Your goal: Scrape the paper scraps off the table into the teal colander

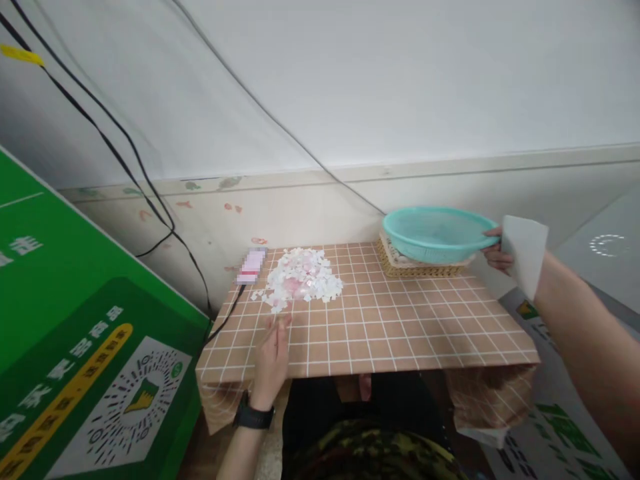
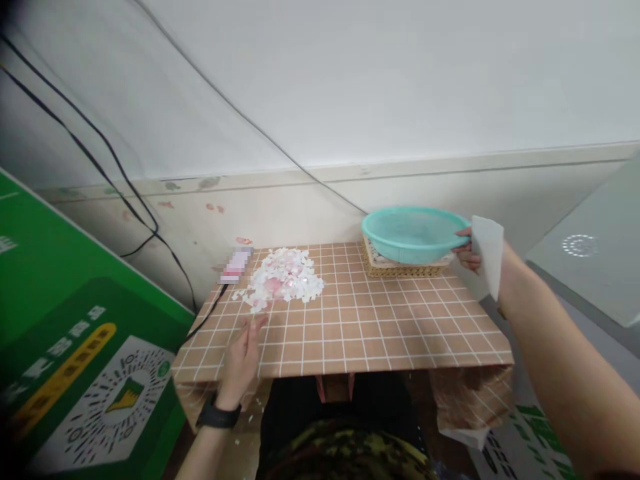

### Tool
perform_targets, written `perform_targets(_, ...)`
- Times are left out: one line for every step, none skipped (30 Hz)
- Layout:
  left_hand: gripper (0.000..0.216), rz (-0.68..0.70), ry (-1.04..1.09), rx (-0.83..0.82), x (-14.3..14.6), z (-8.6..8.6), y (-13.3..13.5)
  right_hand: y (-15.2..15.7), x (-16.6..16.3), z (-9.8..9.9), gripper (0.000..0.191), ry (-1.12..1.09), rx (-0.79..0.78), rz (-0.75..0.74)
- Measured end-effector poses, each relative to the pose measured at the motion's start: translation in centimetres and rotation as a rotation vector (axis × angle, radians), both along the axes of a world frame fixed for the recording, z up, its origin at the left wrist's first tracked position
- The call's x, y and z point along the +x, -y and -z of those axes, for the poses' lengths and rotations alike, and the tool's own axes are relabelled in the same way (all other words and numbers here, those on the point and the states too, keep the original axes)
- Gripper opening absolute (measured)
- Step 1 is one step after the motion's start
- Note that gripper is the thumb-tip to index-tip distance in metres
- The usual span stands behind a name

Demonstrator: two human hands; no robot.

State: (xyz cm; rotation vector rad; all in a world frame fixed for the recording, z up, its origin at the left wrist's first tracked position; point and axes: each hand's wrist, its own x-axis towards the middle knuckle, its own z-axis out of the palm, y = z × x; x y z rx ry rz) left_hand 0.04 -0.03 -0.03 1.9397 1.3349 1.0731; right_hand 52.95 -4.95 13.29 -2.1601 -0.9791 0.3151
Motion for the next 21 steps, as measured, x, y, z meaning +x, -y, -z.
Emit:
perform_targets(0.040, -0.016, 0.050, -0.036, 0.1, -0.1, 0.0, 0.8, -0.6, -1.0, 0.066, -0.223, -0.010, -0.026)
perform_targets(0.041, -0.026, 0.095, -0.086, 0.2, -0.3, 0.0, 1.7, -1.4, -2.0, 0.064, -0.385, 0.066, -0.013)
perform_targets(0.041, -0.029, 0.143, -0.122, 0.5, -0.7, 0.1, 2.7, -2.4, -2.8, 0.057, -0.493, 0.161, 0.000)
perform_targets(0.041, -0.038, 0.197, -0.144, 0.9, -1.3, 0.2, 3.6, -3.6, -3.5, 0.049, -0.495, 0.217, 0.006)
perform_targets(0.041, -0.033, 0.254, -0.170, 1.4, -2.1, 0.4, 4.4, -5.1, -4.0, 0.040, -0.493, 0.259, -0.003)
perform_targets(0.042, -0.014, 0.341, -0.191, 1.9, -3.0, 0.8, 5.0, -6.8, -4.4, 0.032, -0.497, 0.330, -0.059)
perform_targets(0.045, 0.066, 0.432, -0.248, 2.5, -4.1, 1.3, 5.4, -8.7, -4.5, 0.027, -0.512, 0.337, -0.138)
perform_targets(0.051, 0.139, 0.553, -0.295, 3.0, -5.2, 1.9, 5.6, -10.8, -4.4, 0.027, -0.551, 0.271, -0.227)
perform_targets(0.058, 0.239, 0.637, -0.362, 3.5, -6.2, 2.6, 5.7, -13.0, -4.1, 0.028, -0.563, 0.268, -0.284)
perform_targets(0.066, 0.331, 0.692, -0.423, 3.8, -7.1, 3.3, 5.6, -15.3, -3.6, 0.028, -0.581, 0.292, -0.318)
perform_targets(0.072, 0.386, 0.733, -0.473, 3.9, -7.7, 4.0, 5.6, -17.5, -2.9, 0.025, -0.613, 0.285, -0.351)
perform_targets(0.074, 0.394, 0.748, -0.511, 3.8, -8.2, 4.7, 5.6, -19.7, -2.2, 0.022, -0.638, 0.283, -0.404)
perform_targets(0.072, 0.354, 0.754, -0.543, 3.6, -8.3, 5.3, 5.7, -21.5, -1.4, 0.023, -0.653, 0.284, -0.459)
perform_targets(0.069, 0.290, 0.759, -0.573, 3.0, -8.3, 5.9, 5.8, -23.1, -0.6, 0.025, -0.658, 0.271, -0.511)
perform_targets(0.064, 0.207, 0.766, -0.602, 2.3, -8.1, 6.4, 6.0, -24.4, 0.2, 0.028, -0.648, 0.259, -0.565)
perform_targets(0.061, 0.136, 0.783, -0.633, 1.3, -7.7, 7.0, 6.2, -25.2, 0.8, 0.031, -0.633, 0.228, -0.640)
perform_targets(0.063, 0.076, 0.806, -0.684, 0.1, -7.3, 7.7, 6.4, -25.7, 1.3, 0.034, -0.618, 0.185, -0.717)
perform_targets(0.066, 0.002, 0.826, -0.725, -1.3, -6.9, 8.5, 6.6, -25.9, 1.7, 0.037, -0.605, 0.147, -0.779)
perform_targets(0.067, -0.088, 0.839, -0.754, -2.9, -6.4, 9.5, 6.7, -25.7, 2.1, 0.039, -0.603, 0.110, -0.820)
perform_targets(0.067, -0.162, 0.850, -0.767, -4.5, -5.9, 10.7, 6.7, -25.2, 2.5, 0.042, -0.609, 0.073, -0.839)
perform_targets(0.066, -0.193, 0.862, -0.754, -6.1, -5.4, 12.1, 6.6, -24.4, 2.9, 0.044, -0.621, 0.050, -0.825)
